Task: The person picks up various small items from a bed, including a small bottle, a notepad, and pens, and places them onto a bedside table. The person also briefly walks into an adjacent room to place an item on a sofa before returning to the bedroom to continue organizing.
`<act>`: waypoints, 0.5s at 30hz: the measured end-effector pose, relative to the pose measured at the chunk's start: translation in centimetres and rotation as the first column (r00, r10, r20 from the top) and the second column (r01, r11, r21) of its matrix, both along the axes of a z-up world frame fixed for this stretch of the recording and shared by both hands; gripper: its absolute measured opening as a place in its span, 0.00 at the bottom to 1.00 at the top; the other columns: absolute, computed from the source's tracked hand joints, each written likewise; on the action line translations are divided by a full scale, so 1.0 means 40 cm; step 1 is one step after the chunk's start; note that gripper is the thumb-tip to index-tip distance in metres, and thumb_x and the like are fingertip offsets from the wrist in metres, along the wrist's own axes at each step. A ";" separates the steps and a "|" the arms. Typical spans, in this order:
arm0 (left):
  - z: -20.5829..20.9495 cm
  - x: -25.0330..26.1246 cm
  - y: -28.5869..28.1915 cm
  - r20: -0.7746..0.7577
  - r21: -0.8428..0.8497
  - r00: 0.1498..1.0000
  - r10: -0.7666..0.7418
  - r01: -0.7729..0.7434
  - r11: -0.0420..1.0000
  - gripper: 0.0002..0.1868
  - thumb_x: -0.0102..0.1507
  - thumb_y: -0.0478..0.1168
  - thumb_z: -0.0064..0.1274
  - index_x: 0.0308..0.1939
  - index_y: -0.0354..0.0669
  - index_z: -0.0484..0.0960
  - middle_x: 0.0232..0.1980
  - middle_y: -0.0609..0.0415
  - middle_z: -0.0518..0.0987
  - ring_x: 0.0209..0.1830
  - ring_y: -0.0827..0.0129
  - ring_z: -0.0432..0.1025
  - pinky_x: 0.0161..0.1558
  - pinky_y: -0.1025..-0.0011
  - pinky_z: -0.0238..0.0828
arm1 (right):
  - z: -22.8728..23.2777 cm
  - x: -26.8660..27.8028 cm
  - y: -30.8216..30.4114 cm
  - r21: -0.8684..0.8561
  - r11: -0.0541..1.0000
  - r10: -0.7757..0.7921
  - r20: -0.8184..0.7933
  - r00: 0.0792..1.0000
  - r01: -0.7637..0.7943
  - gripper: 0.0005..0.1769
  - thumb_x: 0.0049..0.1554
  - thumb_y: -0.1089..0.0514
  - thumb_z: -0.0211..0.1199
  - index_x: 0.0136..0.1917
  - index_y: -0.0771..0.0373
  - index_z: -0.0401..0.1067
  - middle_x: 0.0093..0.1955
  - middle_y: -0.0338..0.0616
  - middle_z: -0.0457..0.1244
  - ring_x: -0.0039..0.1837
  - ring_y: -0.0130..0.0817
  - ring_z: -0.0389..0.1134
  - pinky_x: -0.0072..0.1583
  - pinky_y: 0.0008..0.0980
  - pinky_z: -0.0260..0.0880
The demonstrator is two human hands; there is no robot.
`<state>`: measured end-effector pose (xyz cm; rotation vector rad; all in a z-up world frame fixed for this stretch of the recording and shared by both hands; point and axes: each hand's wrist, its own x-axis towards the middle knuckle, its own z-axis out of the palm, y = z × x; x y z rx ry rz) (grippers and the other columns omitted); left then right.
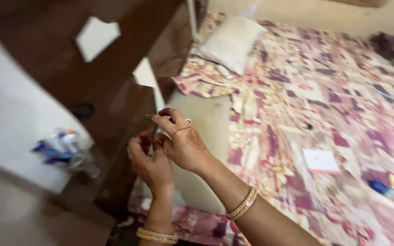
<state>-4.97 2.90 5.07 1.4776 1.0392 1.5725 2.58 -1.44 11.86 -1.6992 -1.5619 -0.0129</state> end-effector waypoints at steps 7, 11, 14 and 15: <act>-0.009 0.169 -0.136 -0.057 0.057 0.979 -0.197 0.200 0.978 0.14 0.64 0.29 0.55 0.54 0.37 0.76 0.53 0.48 0.77 0.52 0.60 0.73 0.54 0.63 0.69 | -0.055 0.160 -0.217 -0.022 0.961 -0.278 -0.080 0.957 0.277 0.24 0.58 0.60 0.65 0.67 0.52 0.71 0.69 0.52 0.60 0.67 0.53 0.65 0.64 0.45 0.68; -0.010 0.262 -0.236 -0.092 0.023 0.949 -0.301 0.304 0.952 0.15 0.63 0.29 0.55 0.53 0.37 0.76 0.54 0.49 0.77 0.52 0.60 0.73 0.53 0.61 0.69 | -0.093 0.239 -0.346 -0.079 0.911 -0.412 -0.149 0.899 0.405 0.23 0.57 0.59 0.65 0.66 0.51 0.71 0.69 0.52 0.60 0.66 0.52 0.65 0.63 0.45 0.68; -0.011 0.333 -0.315 -0.141 -0.011 0.913 -0.382 0.384 0.923 0.15 0.62 0.30 0.56 0.53 0.38 0.76 0.54 0.49 0.77 0.52 0.60 0.73 0.53 0.60 0.69 | -0.112 0.295 -0.435 -0.122 0.878 -0.479 -0.223 0.849 0.463 0.21 0.58 0.58 0.65 0.65 0.52 0.72 0.68 0.51 0.60 0.65 0.50 0.66 0.61 0.43 0.70; -0.014 0.357 -0.346 -0.161 -0.026 0.898 -0.410 0.412 0.911 0.15 0.62 0.30 0.57 0.53 0.38 0.77 0.54 0.49 0.77 0.52 0.60 0.73 0.53 0.60 0.69 | -0.118 0.314 -0.466 -0.138 0.868 -0.497 -0.257 0.829 0.478 0.21 0.58 0.58 0.65 0.65 0.52 0.73 0.68 0.50 0.61 0.64 0.49 0.66 0.60 0.42 0.71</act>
